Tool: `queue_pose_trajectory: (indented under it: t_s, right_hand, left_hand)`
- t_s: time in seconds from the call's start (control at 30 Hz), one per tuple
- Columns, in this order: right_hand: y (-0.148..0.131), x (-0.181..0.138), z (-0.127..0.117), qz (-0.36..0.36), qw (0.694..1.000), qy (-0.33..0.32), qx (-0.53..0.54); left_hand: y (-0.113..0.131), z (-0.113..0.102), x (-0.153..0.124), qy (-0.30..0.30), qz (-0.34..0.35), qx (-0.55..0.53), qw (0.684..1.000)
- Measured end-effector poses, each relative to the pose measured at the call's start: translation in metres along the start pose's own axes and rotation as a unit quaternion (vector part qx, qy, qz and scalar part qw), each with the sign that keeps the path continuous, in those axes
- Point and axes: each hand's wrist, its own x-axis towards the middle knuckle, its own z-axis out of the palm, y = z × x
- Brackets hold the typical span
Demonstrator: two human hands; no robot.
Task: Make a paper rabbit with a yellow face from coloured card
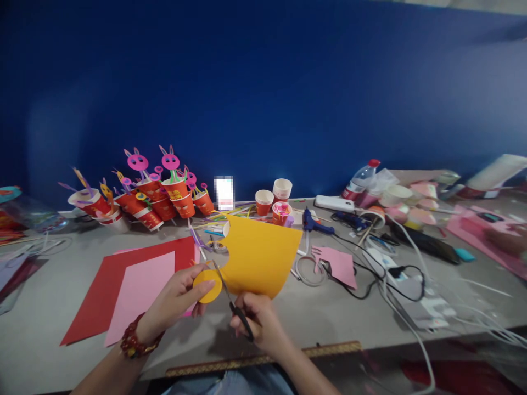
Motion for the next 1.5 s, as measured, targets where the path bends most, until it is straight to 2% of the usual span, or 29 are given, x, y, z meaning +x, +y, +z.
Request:
queue_pose_trajectory:
  t_s: [0.83, 1.5]
  right_hand:
    - [-0.0065, -0.0010, 0.0030, 0.003, 0.999, 0.011, -0.043]
    - [-0.0037, -0.0034, 0.0035, 0.036, 0.999, 0.008, -0.017]
  left_hand:
    - [-0.0037, -0.0011, -0.0012, 0.015, 0.000, -0.015, 1.000]
    - [-0.0004, -0.0017, -0.0007, 0.016, 0.013, -0.005, 1.000]
